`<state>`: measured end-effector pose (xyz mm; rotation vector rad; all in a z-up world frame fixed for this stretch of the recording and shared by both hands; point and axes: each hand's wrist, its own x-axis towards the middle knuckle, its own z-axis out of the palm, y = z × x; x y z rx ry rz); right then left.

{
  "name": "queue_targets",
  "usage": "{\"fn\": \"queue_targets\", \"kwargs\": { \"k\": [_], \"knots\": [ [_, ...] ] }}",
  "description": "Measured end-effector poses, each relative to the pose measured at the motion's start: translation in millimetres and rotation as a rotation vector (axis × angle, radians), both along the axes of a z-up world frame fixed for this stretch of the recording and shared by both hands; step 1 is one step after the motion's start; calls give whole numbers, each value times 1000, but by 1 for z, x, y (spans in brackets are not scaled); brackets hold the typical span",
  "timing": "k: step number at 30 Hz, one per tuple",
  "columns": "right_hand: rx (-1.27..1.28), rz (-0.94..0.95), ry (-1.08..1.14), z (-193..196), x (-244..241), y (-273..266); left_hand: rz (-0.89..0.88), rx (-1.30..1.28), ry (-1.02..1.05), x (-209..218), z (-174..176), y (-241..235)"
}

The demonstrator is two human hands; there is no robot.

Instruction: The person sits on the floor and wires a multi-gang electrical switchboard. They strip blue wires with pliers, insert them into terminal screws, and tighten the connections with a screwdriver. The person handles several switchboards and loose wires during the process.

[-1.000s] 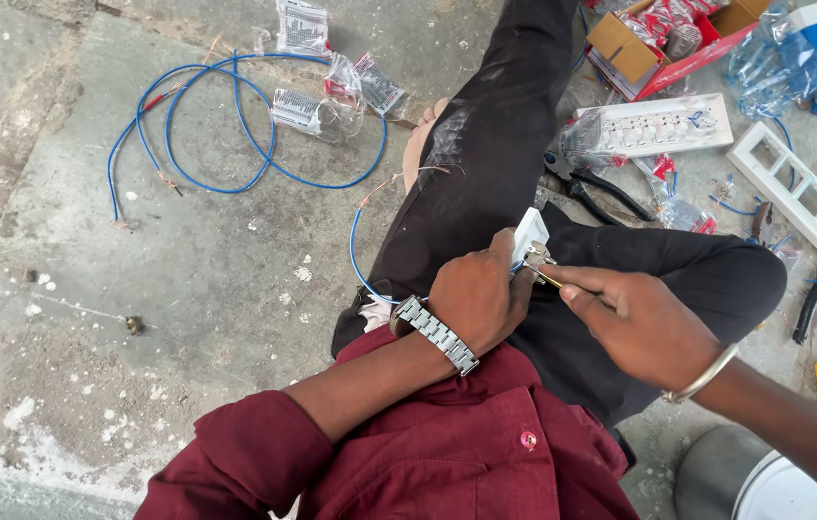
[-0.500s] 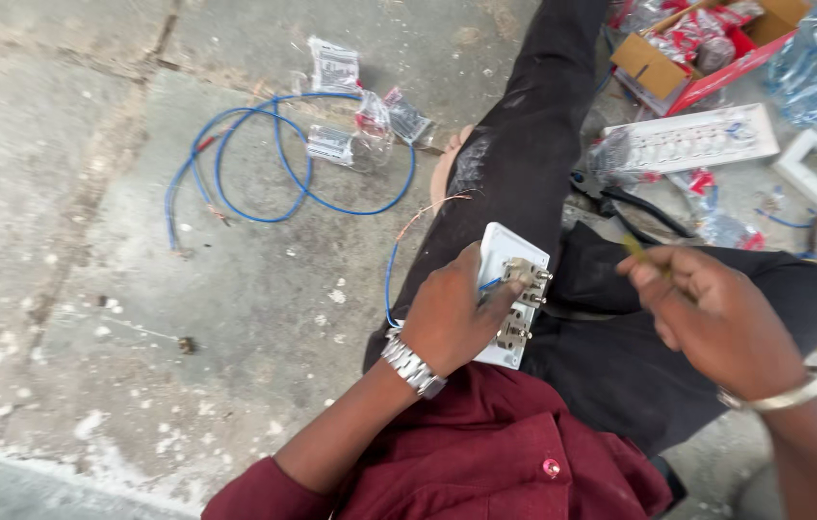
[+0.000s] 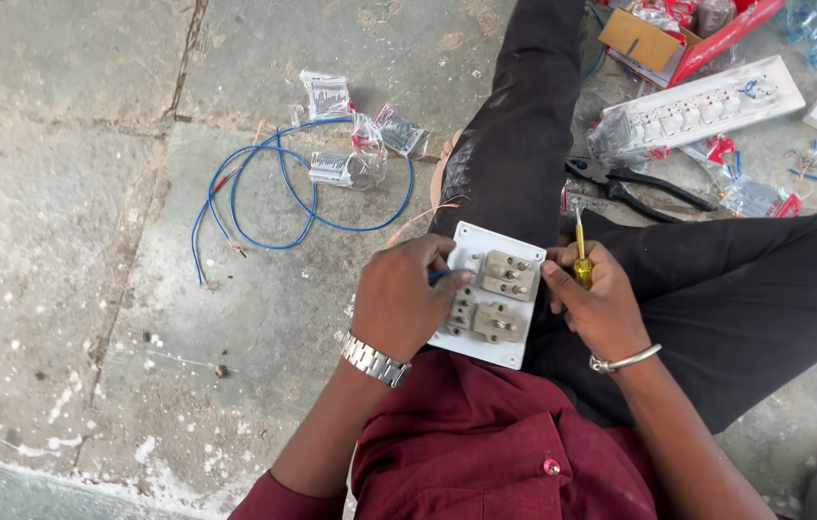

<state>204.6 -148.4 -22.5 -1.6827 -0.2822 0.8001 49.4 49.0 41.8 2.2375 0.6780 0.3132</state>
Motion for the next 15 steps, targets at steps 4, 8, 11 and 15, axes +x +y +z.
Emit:
{"fn": "queue_targets", "kwargs": {
  "k": [4, 8, 11, 15],
  "knots": [
    [53, -33, 13, -10, -8, 3, 34, 87, -132, -4, -9, -6],
    [134, -95, -6, -11, -11, 7, 39, 87, -97, 1, -19, -11],
    [145, -160, -58, -10, -11, 8, 10, 163, -174, 9, -22, -13],
    [179, -208, -28, -7, -12, 13, 25, 96, -118, 10, -13, -5]
  ]
}}
